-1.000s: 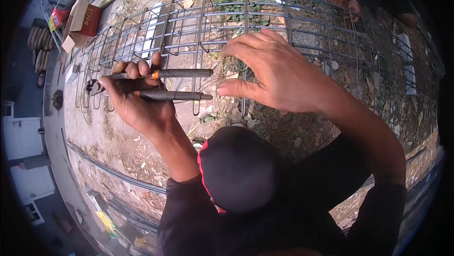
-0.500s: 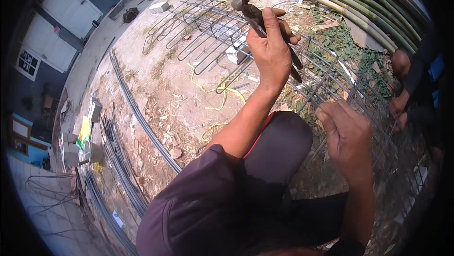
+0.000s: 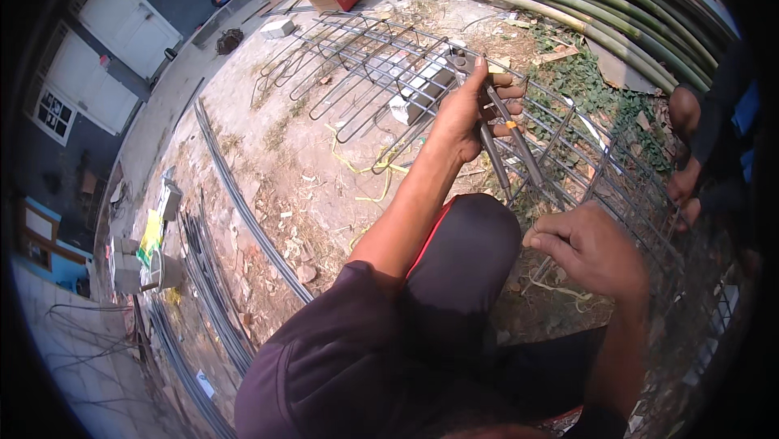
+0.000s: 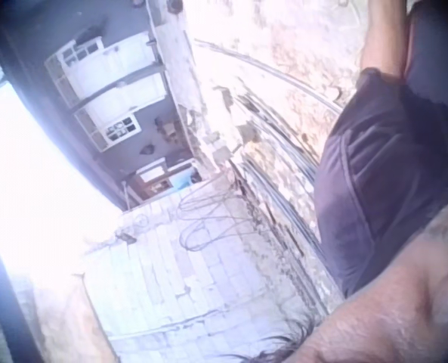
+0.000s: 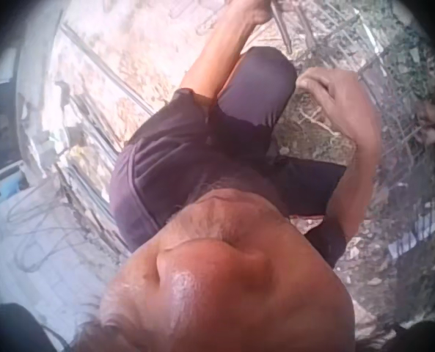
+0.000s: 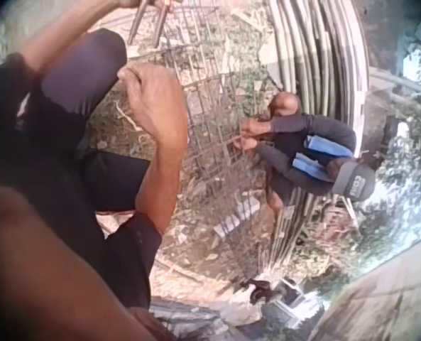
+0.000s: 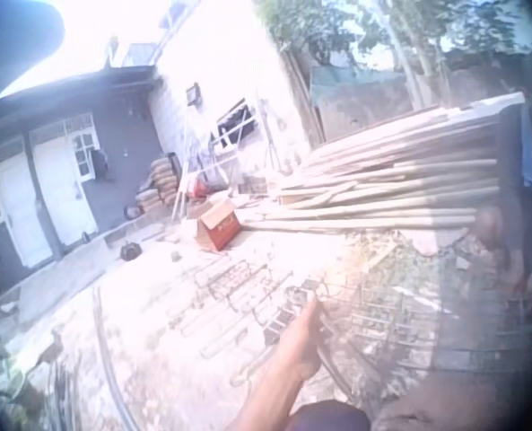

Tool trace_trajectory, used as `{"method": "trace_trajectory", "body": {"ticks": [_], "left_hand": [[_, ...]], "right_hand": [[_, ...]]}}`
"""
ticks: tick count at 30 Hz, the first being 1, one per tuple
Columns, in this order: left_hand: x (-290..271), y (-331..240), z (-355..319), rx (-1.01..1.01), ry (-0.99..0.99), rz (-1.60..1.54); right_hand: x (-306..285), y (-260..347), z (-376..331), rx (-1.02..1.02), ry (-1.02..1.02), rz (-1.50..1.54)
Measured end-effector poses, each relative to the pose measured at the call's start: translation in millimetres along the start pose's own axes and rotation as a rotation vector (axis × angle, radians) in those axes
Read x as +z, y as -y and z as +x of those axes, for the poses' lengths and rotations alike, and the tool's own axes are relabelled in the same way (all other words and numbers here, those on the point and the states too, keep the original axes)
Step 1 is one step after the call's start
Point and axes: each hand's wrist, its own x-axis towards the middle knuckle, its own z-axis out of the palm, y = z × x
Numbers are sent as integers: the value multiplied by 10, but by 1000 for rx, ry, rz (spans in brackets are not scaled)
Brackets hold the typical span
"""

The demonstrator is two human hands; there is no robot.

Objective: The person assembles a metal reinforcement frame by using pliers to tie wire around intersecting metal bars while crouching on the ground. The person uses the pliers to twist and cut the wire, securing the structure at multiple points.

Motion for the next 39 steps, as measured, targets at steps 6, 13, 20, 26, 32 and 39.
{"method": "trace_trajectory", "body": {"ticks": [6, 13, 20, 26, 32, 39], "left_hand": [[84, -6, -55, 150, -31, -271], [208, -77, -160, 279, -281, -425], [560, 427, -310, -10, -144, -174], [677, 549, -365, 96, -124, -188], [522, 422, -365, 117, -161, -202], [489, 325, -426, -143, -12, -158]], "right_hand": [[-458, -361, -185, 165, -606, 620], [-140, -288, -229, 96, -47, -23], [-308, -291, -303, 331, -149, 403], [-281, -353, -352, 180, -285, 283], [392, -483, -15, 254, -482, -53], [666, -572, 56, 313, -290, 371]]}}
